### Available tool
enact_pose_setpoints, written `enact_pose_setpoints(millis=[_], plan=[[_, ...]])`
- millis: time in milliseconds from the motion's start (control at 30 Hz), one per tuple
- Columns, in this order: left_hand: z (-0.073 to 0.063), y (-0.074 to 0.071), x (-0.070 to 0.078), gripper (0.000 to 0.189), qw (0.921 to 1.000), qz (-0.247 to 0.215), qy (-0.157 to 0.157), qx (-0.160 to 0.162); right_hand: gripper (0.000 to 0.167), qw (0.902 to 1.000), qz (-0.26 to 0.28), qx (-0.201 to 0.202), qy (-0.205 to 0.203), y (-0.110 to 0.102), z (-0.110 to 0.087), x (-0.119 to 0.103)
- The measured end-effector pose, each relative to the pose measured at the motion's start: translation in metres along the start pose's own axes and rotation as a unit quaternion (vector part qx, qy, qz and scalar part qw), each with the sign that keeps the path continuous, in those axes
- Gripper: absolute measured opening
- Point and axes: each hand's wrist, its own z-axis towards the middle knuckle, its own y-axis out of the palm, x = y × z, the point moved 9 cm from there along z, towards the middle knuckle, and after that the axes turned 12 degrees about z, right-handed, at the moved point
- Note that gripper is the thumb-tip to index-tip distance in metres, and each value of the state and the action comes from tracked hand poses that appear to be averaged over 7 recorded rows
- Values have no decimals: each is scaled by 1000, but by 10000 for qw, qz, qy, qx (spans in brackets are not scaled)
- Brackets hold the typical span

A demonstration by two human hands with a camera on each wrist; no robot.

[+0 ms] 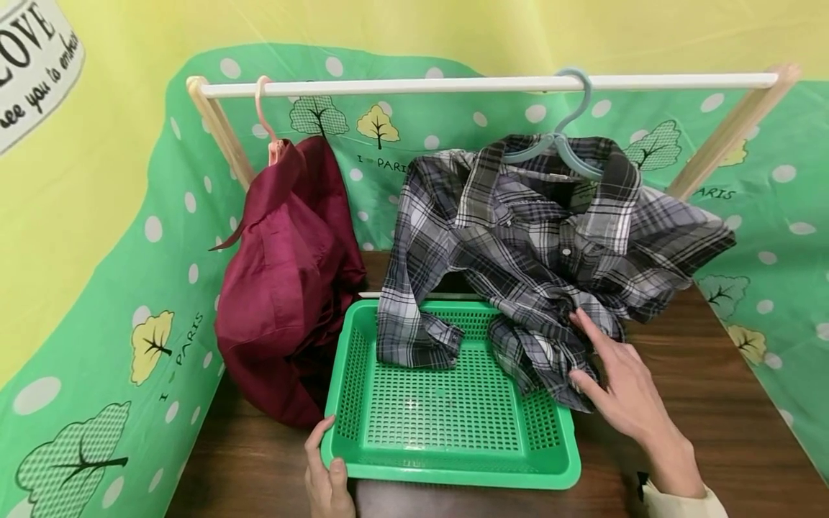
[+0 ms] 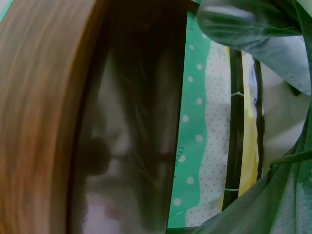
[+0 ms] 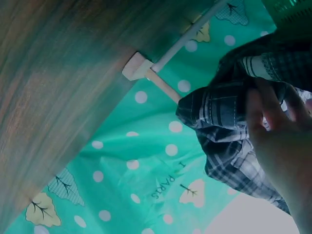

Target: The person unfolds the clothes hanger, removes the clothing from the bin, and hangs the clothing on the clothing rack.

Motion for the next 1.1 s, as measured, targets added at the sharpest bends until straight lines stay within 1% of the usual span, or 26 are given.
enact_pose_setpoints(millis=[133,200,267,333,367,433,500,600,700,767,867,967,1100], plan=[[0,0,-2,48,9999,-60,134,32,77,9973,-312,593,-313,-13,-1,-11],[0,0,-3,48,9998,-89,174,55,83,9934,-351,913,-598,-17,-1,-20],[0,0,-2,48,9998,-84,188,62,87,9885,-281,1157,-934,-17,-1,-32],[0,-1,-2,48,9998,-80,177,77,86,9850,-89,1218,-1221,-14,-1,-43],[0,-1,-2,48,9998,-63,169,81,85,9846,18,1163,-1303,-11,0,-49],[-1,-1,-2,48,9999,-18,133,87,86,9860,162,993,-1329,-5,1,-57],[-1,-1,-3,48,10000,44,50,64,92,9910,167,751,-1094,3,1,-60],[-1,0,-4,49,9998,147,-133,-11,100,9974,-55,408,-595,14,2,-58],[-2,1,-6,51,9992,206,-328,-84,111,9990,-433,38,-137,25,1,-52],[-2,1,-6,53,9988,223,-428,-115,121,9983,-582,-78,55,29,0,-49],[-2,1,-5,55,9983,248,-507,-130,130,9968,-767,13,231,32,1,-47],[-1,1,-5,55,9984,263,-496,-109,127,9955,-847,273,326,31,3,-47],[-1,1,-4,55,9989,255,-383,-62,118,9940,-835,482,508,31,3,-43]])
